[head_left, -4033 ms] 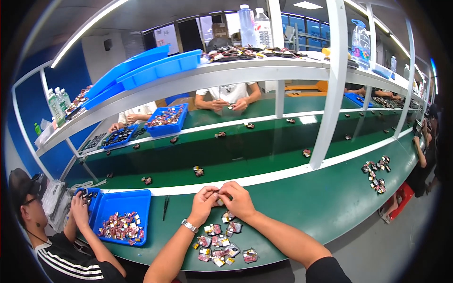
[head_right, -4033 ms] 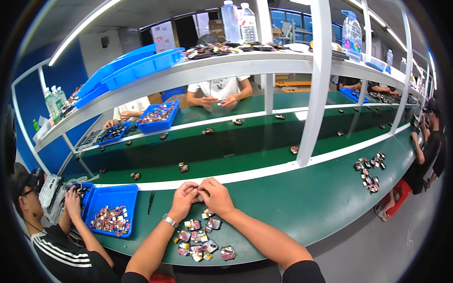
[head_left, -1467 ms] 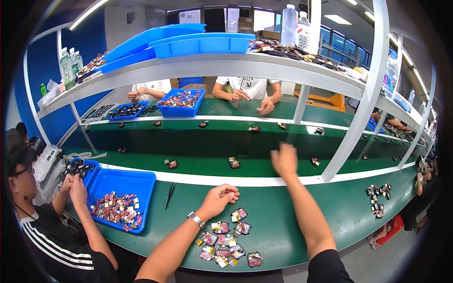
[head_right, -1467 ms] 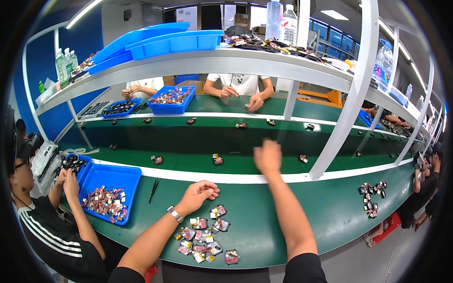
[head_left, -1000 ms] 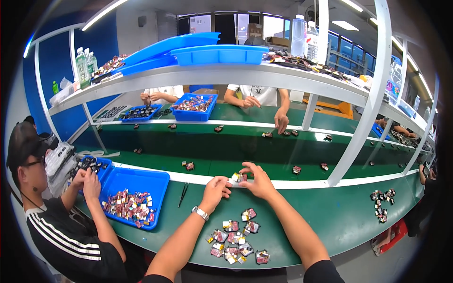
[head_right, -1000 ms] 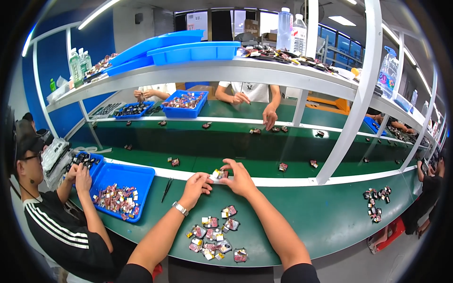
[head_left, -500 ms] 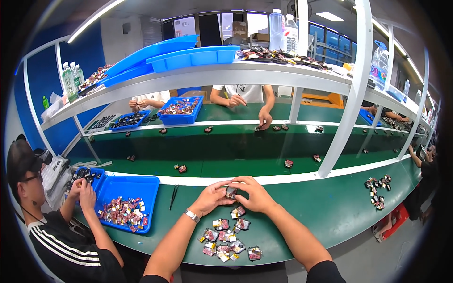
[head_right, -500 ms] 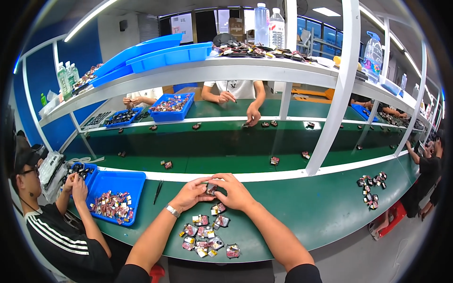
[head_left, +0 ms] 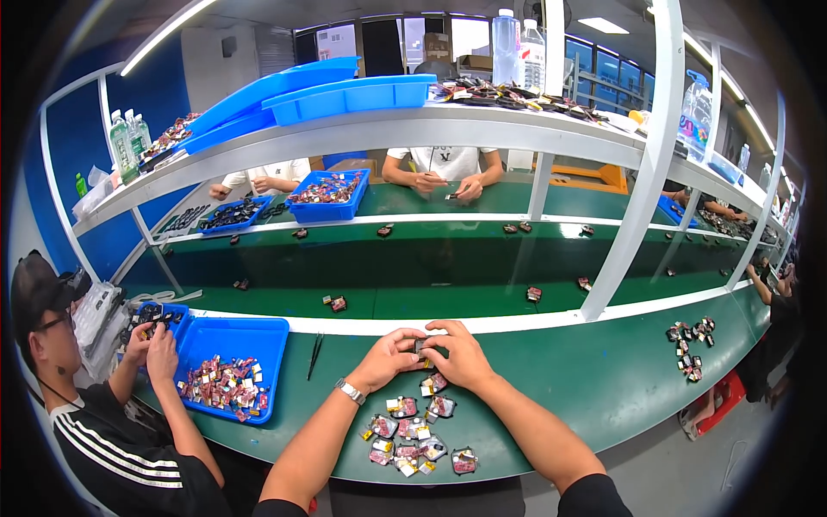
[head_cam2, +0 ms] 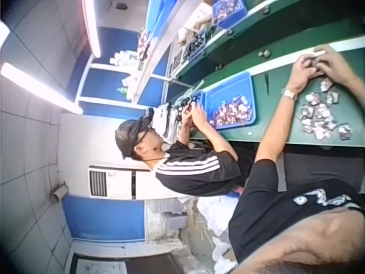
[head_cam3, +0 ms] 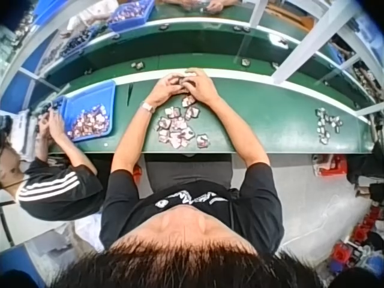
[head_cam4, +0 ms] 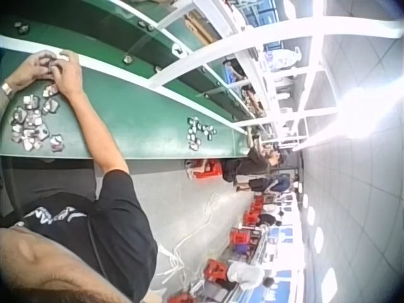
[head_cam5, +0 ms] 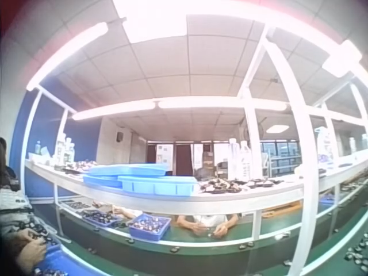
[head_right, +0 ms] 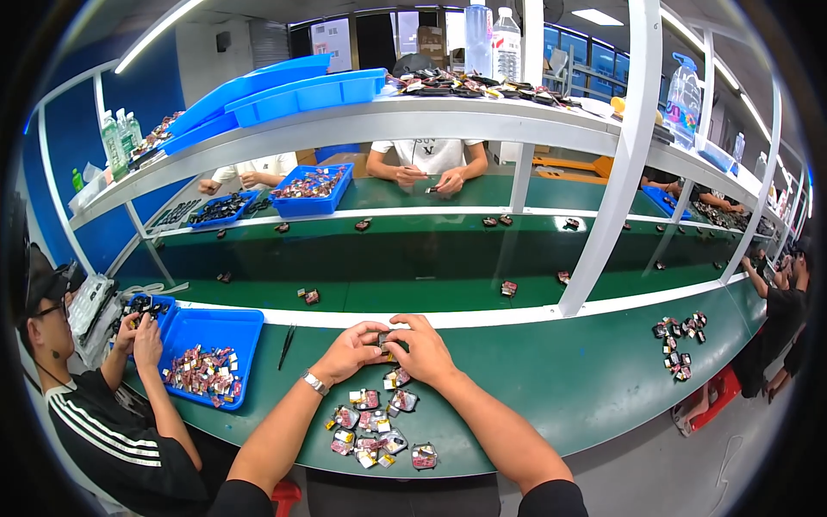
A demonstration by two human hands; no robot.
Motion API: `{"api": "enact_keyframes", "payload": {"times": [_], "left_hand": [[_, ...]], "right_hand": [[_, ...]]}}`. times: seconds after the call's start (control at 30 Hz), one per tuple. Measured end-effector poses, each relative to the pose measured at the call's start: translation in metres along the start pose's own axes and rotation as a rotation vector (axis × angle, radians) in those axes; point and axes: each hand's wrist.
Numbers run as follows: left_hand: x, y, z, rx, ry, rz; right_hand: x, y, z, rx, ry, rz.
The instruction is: Sorting and arranging small badges or pins on a workbench.
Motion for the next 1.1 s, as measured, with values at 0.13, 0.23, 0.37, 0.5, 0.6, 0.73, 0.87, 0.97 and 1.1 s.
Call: {"api": "enact_keyframes", "payload": {"times": [0.13, 0.23, 0.37, 0.5, 0.6, 0.73, 0.87, 0.97, 1.1], "left_hand": [[0.000, -0.002, 0.003, -0.008, -0.025, -0.021], [0.001, -0.002, 0.003, -0.030, -0.036, -0.049], [-0.003, -0.003, 0.007, -0.023, -0.005, -0.064], [-0.004, -0.003, 0.006, -0.018, 0.038, -0.051], [-0.004, -0.003, 0.007, -0.007, 0.030, -0.050], [-0.006, -0.004, 0.009, 0.013, 0.073, -0.041], [-0.009, -0.004, 0.009, -0.002, 0.076, -0.052], [-0.009, -0.004, 0.010, -0.002, 0.115, -0.053], [-0.006, -0.004, 0.010, -0.004, 0.109, -0.074]], "right_hand": [[0.000, 0.001, 0.000, 0.016, -0.006, 0.011], [-0.002, 0.001, 0.000, 0.007, -0.059, 0.035], [-0.002, 0.002, 0.000, -0.037, -0.075, 0.078], [0.000, 0.003, 0.002, 0.029, -0.058, 0.012], [0.007, 0.005, 0.001, 0.029, -0.037, -0.019], [0.015, 0.007, -0.001, 0.061, -0.049, -0.051], [0.024, 0.009, 0.000, 0.162, -0.132, -0.129], [0.031, 0.013, -0.003, 0.212, -0.185, -0.145], [0.034, 0.013, -0.010, 0.255, -0.298, -0.127]]}}
Point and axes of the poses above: each hand's wrist, its own y-axis away from the middle knuckle, its own x-axis out of the palm, z = x × y, and after that the axes turned 6 degrees about -z, right-handed
